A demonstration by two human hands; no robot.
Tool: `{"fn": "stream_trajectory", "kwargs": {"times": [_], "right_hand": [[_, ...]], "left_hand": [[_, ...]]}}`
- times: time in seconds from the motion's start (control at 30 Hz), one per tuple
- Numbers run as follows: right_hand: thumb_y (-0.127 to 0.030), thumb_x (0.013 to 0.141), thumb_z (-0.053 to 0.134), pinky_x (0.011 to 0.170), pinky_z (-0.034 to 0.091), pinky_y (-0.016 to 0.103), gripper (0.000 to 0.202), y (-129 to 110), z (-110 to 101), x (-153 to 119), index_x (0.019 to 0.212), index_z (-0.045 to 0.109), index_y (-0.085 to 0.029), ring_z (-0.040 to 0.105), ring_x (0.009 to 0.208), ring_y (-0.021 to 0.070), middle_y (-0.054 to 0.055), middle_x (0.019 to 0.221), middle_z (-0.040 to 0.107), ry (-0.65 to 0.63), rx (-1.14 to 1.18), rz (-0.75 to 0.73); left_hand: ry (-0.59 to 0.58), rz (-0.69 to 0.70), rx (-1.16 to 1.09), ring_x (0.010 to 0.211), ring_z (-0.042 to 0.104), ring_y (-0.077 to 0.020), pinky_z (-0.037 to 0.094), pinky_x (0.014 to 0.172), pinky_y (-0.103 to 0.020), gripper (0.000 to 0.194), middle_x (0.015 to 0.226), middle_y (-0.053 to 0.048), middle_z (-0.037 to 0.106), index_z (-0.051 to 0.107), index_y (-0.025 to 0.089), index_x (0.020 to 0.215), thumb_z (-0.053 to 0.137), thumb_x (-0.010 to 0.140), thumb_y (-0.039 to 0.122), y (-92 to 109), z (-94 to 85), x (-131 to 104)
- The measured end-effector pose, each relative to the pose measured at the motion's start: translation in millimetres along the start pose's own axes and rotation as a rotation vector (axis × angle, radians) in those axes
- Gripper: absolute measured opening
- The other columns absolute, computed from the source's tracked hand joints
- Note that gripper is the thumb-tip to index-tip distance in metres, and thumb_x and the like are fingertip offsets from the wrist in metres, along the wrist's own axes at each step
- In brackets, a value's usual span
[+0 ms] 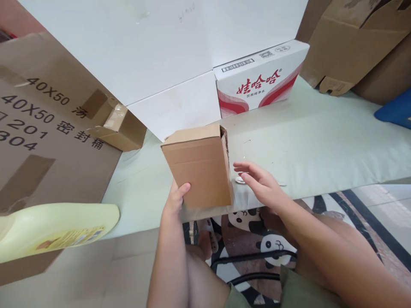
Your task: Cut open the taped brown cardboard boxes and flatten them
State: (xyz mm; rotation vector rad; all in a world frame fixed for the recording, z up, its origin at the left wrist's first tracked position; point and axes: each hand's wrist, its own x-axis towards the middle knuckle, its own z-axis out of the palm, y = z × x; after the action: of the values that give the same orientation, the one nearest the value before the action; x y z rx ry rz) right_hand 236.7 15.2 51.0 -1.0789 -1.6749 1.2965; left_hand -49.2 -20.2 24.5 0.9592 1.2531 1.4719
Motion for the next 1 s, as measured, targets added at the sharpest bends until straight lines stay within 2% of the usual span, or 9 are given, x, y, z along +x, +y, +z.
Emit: {"fn": "stream_trajectory", "kwargs": {"times": [0.1,0.17,0.27,0.4,0.53,0.63,0.73,0.8,1.0], "right_hand": [[-0.031,0.092,0.050,0.089,0.053,0.045,0.032,3,-15,5,0.118,0.065,-0.018,0.066,0.108,0.0294,0.014,0.121,0.069,0.017,-0.468,0.115],[-0.027,0.091,0.052,0.086,0.051,0.044,0.032,10,-20,7,0.118,0.065,-0.016,0.065,0.106,0.0313,0.015,0.116,0.069,-0.098,-0.705,0.161],[-0.020,0.090,0.052,0.084,0.048,0.039,0.031,21,-16,6,0.118,0.065,-0.015,0.064,0.103,0.0300,0.015,0.111,0.067,-0.295,-0.850,0.118],[-0.010,0.088,0.049,0.077,0.044,0.033,0.027,23,-9,8,0.108,0.066,-0.016,0.064,0.093,0.0256,0.014,0.104,0.067,-0.284,-0.912,0.142],[-0.018,0.085,0.057,0.062,0.039,0.031,0.010,5,-21,13,0.075,0.057,-0.020,0.057,0.068,0.0188,0.004,0.075,0.063,-0.107,-0.688,0.185],[-0.033,0.084,0.065,0.060,0.043,0.030,0.023,-14,-34,10,0.073,0.048,-0.023,0.056,0.061,0.0154,-0.003,0.065,0.055,0.191,-0.156,0.102],[-0.038,0.088,0.064,0.063,0.051,0.031,0.024,-26,-37,1,0.076,0.047,-0.024,0.060,0.059,0.0138,-0.006,0.065,0.054,0.332,0.303,-0.031],[-0.037,0.090,0.063,0.065,0.054,0.033,0.018,-29,-33,-5,0.081,0.054,-0.024,0.064,0.061,0.0145,-0.005,0.068,0.058,0.337,0.366,-0.118],[-0.029,0.095,0.060,0.064,0.050,0.033,0.008,-30,-19,-14,0.094,0.068,-0.024,0.068,0.073,0.0175,0.002,0.081,0.070,0.251,0.155,-0.358]], "left_hand": [[0.057,-0.103,-0.135,0.105,0.070,-0.0360,0.058,0.090,-0.047,0.068,0.111,-0.011,0.076,0.071,0.020,0.112,0.088,0.053,0.048,1,-4.7,-2],[0.095,-0.162,-0.191,0.094,0.073,-0.0340,0.060,0.081,-0.046,0.059,0.101,-0.010,0.078,0.073,0.020,0.104,0.085,0.055,0.051,2,-7.5,-2],[0.173,-0.181,-0.247,0.080,0.074,-0.0306,0.061,0.072,-0.042,0.049,0.089,-0.009,0.078,0.075,0.020,0.093,0.084,0.057,0.052,0,-8.2,2],[0.226,-0.146,-0.327,0.076,0.074,-0.0264,0.061,0.072,-0.038,0.047,0.086,-0.006,0.078,0.076,0.021,0.094,0.083,0.058,0.051,-4,-4.7,9],[0.197,-0.113,-0.382,0.091,0.074,-0.0288,0.061,0.082,-0.042,0.052,0.095,-0.005,0.079,0.075,0.022,0.103,0.080,0.063,0.055,-3,-1.6,11],[0.157,-0.105,-0.386,0.109,0.070,-0.0336,0.058,0.093,-0.049,0.053,0.107,-0.007,0.077,0.074,0.022,0.103,0.079,0.064,0.057,-1,-0.8,11],[0.159,-0.096,-0.385,0.119,0.065,-0.0352,0.056,0.097,-0.049,0.053,0.113,-0.008,0.075,0.073,0.022,0.102,0.078,0.065,0.059,-1,-0.4,12],[0.169,-0.085,-0.377,0.120,0.065,-0.0345,0.057,0.096,-0.048,0.053,0.115,-0.007,0.075,0.073,0.022,0.103,0.077,0.065,0.060,-1,0.7,12],[0.134,-0.079,-0.337,0.121,0.064,-0.0343,0.057,0.096,-0.047,0.062,0.123,-0.007,0.072,0.072,0.025,0.115,0.072,0.068,0.065,-2,9.9,12]]}}
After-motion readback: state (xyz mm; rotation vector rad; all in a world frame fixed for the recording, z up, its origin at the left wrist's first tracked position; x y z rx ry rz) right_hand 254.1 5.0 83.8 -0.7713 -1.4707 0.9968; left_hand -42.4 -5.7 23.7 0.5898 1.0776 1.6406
